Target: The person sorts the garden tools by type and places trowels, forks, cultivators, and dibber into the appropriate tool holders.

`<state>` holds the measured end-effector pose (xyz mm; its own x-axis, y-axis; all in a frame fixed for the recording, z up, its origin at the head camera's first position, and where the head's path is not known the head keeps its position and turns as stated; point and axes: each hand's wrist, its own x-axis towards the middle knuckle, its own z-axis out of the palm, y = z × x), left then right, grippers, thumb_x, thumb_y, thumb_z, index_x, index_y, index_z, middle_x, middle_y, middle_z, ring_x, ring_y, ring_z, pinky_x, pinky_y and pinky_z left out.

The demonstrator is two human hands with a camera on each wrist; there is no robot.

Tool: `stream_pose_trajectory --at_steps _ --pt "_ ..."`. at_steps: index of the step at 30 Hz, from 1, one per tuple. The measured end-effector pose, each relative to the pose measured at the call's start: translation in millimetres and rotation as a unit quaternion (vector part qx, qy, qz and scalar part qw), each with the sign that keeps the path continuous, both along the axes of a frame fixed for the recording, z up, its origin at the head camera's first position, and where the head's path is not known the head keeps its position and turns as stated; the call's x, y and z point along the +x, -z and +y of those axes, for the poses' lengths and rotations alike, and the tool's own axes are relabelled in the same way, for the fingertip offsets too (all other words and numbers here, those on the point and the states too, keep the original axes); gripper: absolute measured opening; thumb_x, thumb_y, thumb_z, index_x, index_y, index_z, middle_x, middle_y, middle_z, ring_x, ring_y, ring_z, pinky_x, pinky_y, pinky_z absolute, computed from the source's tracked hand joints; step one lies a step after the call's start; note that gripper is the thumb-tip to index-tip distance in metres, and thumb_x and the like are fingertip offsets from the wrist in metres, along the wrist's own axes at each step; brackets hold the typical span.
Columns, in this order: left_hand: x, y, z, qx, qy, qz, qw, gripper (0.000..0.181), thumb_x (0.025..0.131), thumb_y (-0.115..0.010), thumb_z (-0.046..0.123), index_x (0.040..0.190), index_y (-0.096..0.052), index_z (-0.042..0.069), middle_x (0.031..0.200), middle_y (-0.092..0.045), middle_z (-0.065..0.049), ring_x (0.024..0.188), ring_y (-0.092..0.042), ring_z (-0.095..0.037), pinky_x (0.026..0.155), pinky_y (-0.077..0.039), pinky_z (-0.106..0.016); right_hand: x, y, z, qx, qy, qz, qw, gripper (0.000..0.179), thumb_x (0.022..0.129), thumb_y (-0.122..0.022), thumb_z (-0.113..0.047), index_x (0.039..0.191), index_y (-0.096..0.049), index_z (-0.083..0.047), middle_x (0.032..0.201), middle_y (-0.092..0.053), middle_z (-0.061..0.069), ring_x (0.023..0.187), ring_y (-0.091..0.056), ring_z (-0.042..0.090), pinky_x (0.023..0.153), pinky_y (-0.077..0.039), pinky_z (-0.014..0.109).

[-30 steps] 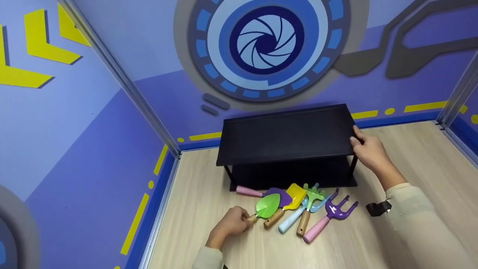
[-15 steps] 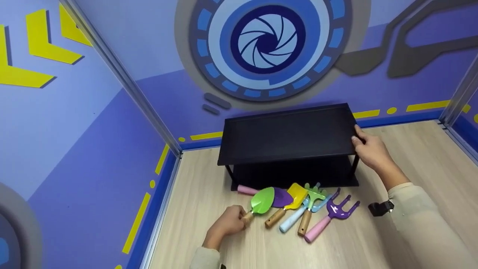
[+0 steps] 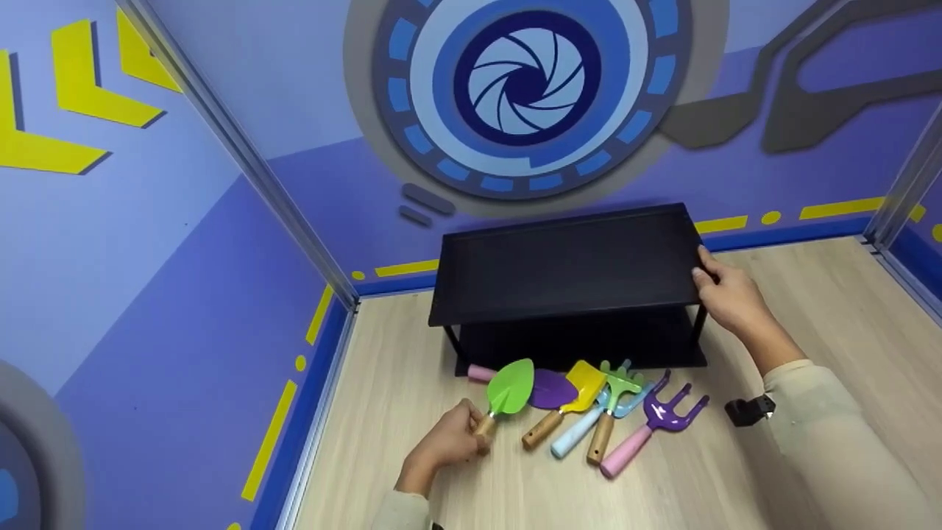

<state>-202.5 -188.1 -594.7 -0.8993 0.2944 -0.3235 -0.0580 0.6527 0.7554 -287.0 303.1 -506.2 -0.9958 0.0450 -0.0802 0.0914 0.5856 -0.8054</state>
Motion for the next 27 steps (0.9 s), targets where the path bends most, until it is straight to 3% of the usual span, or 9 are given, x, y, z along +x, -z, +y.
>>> stream_pose_trajectory --at_steps 3,8,12,17,27 --pt "-1.3 0.8 0.9 0.005 0.0 -0.004 1.0 0.029 0.091 -0.075 0.0 0.116 -0.062 0.003 0.094 -0.064 -0.008 0.072 -0.059 -0.017 0.055 -0.049 -0.025 0.5 0.0 0.6 0.001 0.002 0.0 1.0 0.062 0.117 -0.028 -0.04 0.171 -0.004 -0.021 0.176 -0.008 0.028 0.161 -0.012 0.058 0.126 -0.022 0.074" --pt "-4.8 1.9 1.6 -0.007 0.006 0.026 0.9996 0.027 0.088 -0.075 -0.001 0.113 -0.068 0.003 0.092 -0.066 -0.006 0.078 -0.058 -0.016 0.062 -0.048 -0.026 -0.1 -0.9 0.3 -0.001 0.0 -0.002 1.0 0.062 0.117 -0.029 -0.04 0.171 -0.003 -0.021 0.176 -0.007 0.028 0.161 -0.011 0.058 0.127 -0.023 0.074" --pt "-5.0 1.7 2.7 -0.003 0.026 0.044 0.9987 0.024 0.088 -0.072 -0.003 0.11 -0.07 0.004 0.094 -0.07 -0.007 0.08 -0.06 -0.015 0.063 -0.049 -0.025 -0.3 -0.8 -0.2 -0.001 -0.003 -0.006 1.0 0.063 0.117 -0.029 -0.042 0.17 -0.002 -0.023 0.176 -0.006 0.027 0.161 -0.011 0.058 0.127 -0.022 0.074" --pt "-4.0 0.6 6.5 -0.007 0.056 0.047 0.9973 0.016 0.095 -0.074 0.005 0.11 -0.069 0.008 0.099 -0.073 -0.01 0.084 -0.062 -0.016 0.068 -0.05 -0.027 -0.1 0.6 0.1 0.0 -0.005 -0.003 1.0 0.063 0.117 -0.029 -0.041 0.171 -0.003 -0.022 0.176 -0.007 0.027 0.161 -0.01 0.057 0.127 -0.022 0.074" --pt "-4.3 -1.7 9.1 -0.004 0.049 0.056 0.9972 0.016 0.096 -0.076 0.006 0.11 -0.067 0.01 0.101 -0.072 -0.009 0.087 -0.062 -0.016 0.072 -0.052 -0.03 0.4 1.6 0.3 -0.003 -0.004 0.008 1.0 0.063 0.117 -0.029 -0.04 0.171 -0.004 -0.02 0.176 -0.009 0.028 0.161 -0.012 0.058 0.127 -0.022 0.074"
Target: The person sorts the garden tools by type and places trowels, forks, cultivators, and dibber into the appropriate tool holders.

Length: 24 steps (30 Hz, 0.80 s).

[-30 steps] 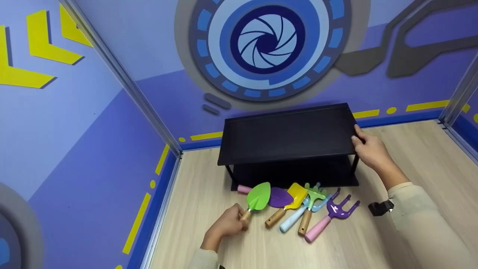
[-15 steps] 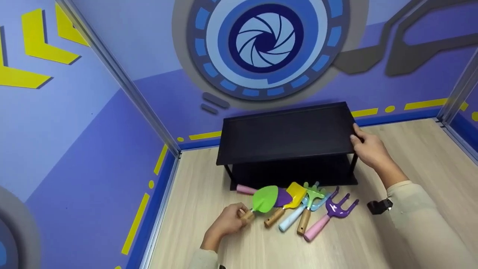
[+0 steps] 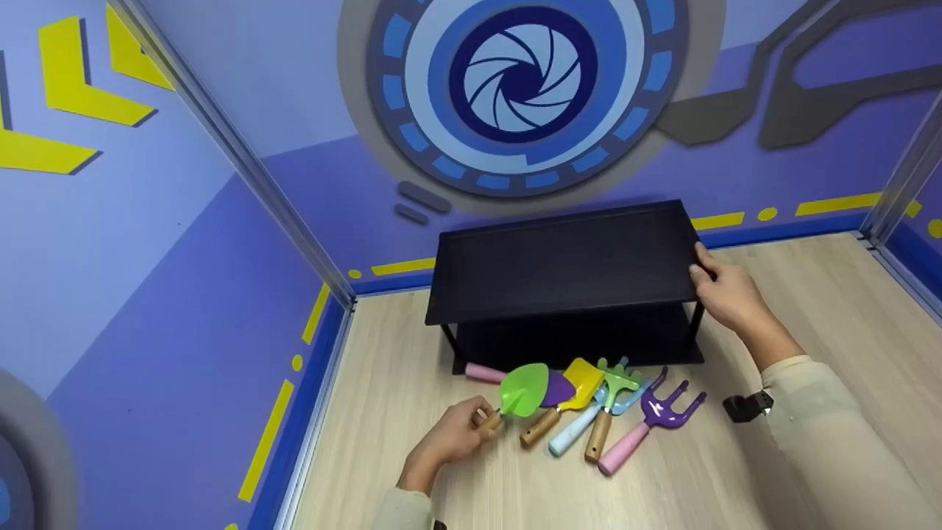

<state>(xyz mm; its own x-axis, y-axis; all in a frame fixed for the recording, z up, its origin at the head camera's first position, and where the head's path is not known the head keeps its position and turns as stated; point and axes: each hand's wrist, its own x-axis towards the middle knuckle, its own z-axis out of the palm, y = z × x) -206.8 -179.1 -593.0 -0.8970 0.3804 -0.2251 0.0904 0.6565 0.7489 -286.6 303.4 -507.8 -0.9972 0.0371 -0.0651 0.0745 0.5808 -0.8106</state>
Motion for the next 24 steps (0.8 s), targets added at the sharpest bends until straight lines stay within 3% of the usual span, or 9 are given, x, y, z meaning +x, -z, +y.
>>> stream_pose_trajectory --at_steps 9,18,24 --pt "-0.2 -1.7 -2.3 0.014 0.006 0.012 0.9998 0.013 0.098 -0.074 0.005 0.111 -0.069 0.008 0.098 -0.071 -0.008 0.083 -0.059 -0.015 0.068 -0.048 -0.025 -0.5 1.7 1.2 0.002 -0.001 -0.001 1.0 0.062 0.117 -0.027 -0.041 0.171 -0.003 -0.021 0.176 -0.007 0.027 0.161 -0.011 0.058 0.127 -0.021 0.075" --pt "-3.2 -8.8 -3.0 0.043 0.005 0.043 0.9981 0.017 0.099 -0.074 0.008 0.114 -0.067 0.008 0.103 -0.068 -0.006 0.092 -0.06 -0.013 0.079 -0.052 -0.025 -0.3 0.2 0.8 0.006 0.002 0.005 1.0 0.062 0.117 -0.028 -0.04 0.171 -0.004 -0.02 0.176 -0.009 0.027 0.161 -0.012 0.058 0.127 -0.021 0.074" --pt "-1.4 -14.0 -1.7 0.095 -0.006 0.034 0.9949 0.021 0.099 -0.074 0.006 0.118 -0.064 0.004 0.107 -0.065 -0.011 0.09 -0.062 -0.016 0.069 -0.055 -0.022 1.3 0.9 -1.5 0.003 0.002 0.002 1.0 0.062 0.117 -0.028 -0.04 0.171 -0.004 -0.02 0.176 -0.01 0.028 0.161 -0.013 0.058 0.127 -0.022 0.074"
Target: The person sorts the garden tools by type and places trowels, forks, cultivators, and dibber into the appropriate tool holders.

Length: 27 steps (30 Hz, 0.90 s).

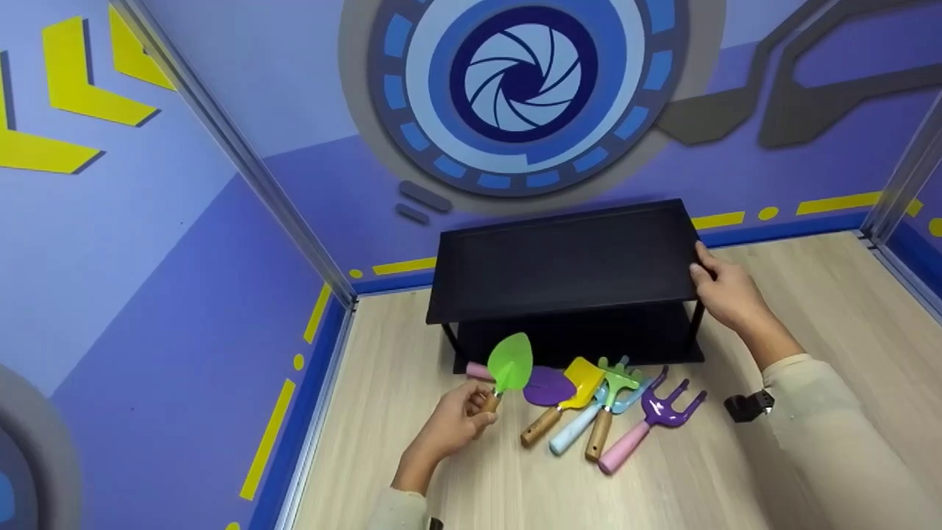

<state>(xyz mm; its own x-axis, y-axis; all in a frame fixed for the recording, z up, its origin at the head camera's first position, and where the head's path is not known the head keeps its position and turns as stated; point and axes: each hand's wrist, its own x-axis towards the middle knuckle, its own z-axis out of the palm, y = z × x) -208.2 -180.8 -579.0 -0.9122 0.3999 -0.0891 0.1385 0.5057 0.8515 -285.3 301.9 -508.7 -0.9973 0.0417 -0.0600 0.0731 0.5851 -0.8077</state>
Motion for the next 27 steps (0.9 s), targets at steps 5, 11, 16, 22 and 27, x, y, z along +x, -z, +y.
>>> stream_pose_trajectory --at_steps 5,11,16,22,27 --pt "0.2 -2.3 4.0 0.052 -0.015 -0.012 0.9985 0.024 0.1 -0.073 0.006 0.121 -0.062 0.002 0.109 -0.064 -0.011 0.088 -0.063 -0.015 0.069 -0.056 -0.023 0.4 0.4 -1.9 0.001 0.002 0.003 1.0 0.062 0.117 -0.028 -0.04 0.171 -0.005 -0.019 0.175 -0.011 0.03 0.16 -0.014 0.058 0.126 -0.023 0.074" --pt "-3.8 -8.8 8.1 0.104 -0.04 -0.027 0.9934 0.026 0.099 -0.075 0.008 0.12 -0.062 0.0 0.107 -0.068 -0.014 0.091 -0.071 -0.016 0.074 -0.061 -0.028 0.9 -1.6 -1.3 -0.003 0.003 0.005 1.0 0.062 0.117 -0.028 -0.039 0.171 -0.005 -0.019 0.175 -0.011 0.029 0.161 -0.014 0.057 0.126 -0.023 0.074" --pt "-6.9 -10.0 11.3 0.092 -0.04 -0.024 0.9946 0.027 0.097 -0.077 0.008 0.118 -0.063 -0.002 0.104 -0.07 -0.015 0.089 -0.073 -0.014 0.074 -0.063 -0.027 0.7 -2.3 -0.4 -0.006 0.003 0.005 1.0 0.062 0.117 -0.028 -0.039 0.171 -0.005 -0.019 0.175 -0.011 0.029 0.161 -0.014 0.057 0.127 -0.023 0.074" --pt "-9.0 -6.4 15.4 0.074 -0.043 -0.032 0.9958 0.03 0.094 -0.081 0.008 0.116 -0.063 -0.003 0.1 -0.065 -0.009 0.085 -0.066 -0.012 0.073 -0.059 -0.024 0.7 -1.4 0.1 -0.004 0.004 0.008 1.0 0.062 0.117 -0.029 -0.039 0.171 -0.006 -0.018 0.175 -0.012 0.029 0.161 -0.015 0.057 0.127 -0.023 0.073" --pt "-11.4 -4.7 16.2 0.086 -0.04 -0.042 0.9946 0.031 0.094 -0.08 0.006 0.118 -0.063 -0.004 0.102 -0.068 -0.011 0.085 -0.07 -0.013 0.075 -0.062 -0.026 0.2 -0.7 -0.7 -0.003 0.004 0.003 1.0 0.062 0.117 -0.028 -0.041 0.171 -0.006 -0.02 0.175 -0.012 0.029 0.16 -0.015 0.057 0.126 -0.023 0.074"
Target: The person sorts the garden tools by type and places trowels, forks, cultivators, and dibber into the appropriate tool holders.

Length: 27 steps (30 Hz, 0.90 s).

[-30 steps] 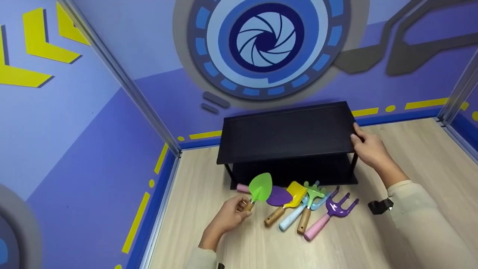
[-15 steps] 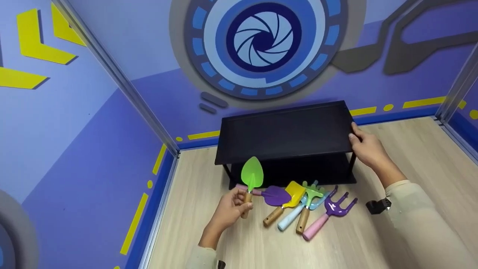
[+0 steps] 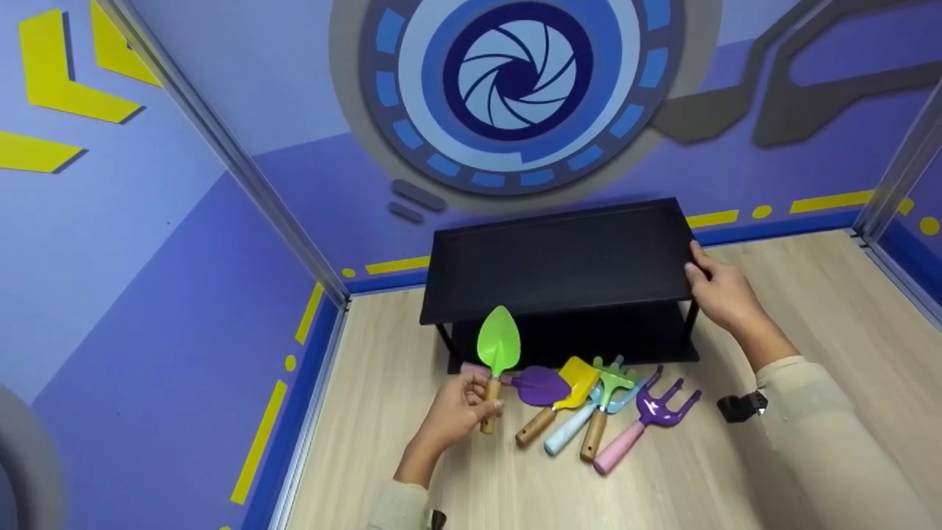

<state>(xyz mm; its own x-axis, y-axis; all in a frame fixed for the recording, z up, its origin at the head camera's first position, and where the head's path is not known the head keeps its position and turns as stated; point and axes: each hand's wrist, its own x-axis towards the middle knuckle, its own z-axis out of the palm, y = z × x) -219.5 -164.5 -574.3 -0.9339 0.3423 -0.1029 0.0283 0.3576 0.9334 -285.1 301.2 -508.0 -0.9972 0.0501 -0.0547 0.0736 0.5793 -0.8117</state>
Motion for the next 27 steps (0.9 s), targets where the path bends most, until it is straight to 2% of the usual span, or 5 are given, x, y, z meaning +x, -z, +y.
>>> stream_pose_trajectory --at_steps 12,27 --pt "-0.6 -4.4 3.2 0.019 0.007 0.001 0.9998 0.029 0.096 -0.077 0.005 0.118 -0.061 -0.005 0.103 -0.069 -0.015 0.087 -0.075 -0.016 0.078 -0.065 -0.029 -0.3 -0.1 0.1 0.003 0.002 -0.005 1.0 0.062 0.117 -0.028 -0.041 0.171 -0.005 -0.021 0.175 -0.012 0.028 0.161 -0.016 0.057 0.126 -0.024 0.074" --pt "1.5 -7.0 -0.3 -0.014 -0.005 0.015 0.9998 0.029 0.095 -0.08 0.009 0.116 -0.063 -0.003 0.101 -0.069 -0.011 0.086 -0.071 -0.014 0.073 -0.062 -0.026 -1.1 4.4 0.0 0.006 0.007 0.009 0.9999 0.061 0.117 -0.027 -0.042 0.171 -0.007 -0.022 0.175 -0.013 0.027 0.16 -0.017 0.058 0.126 -0.024 0.074"
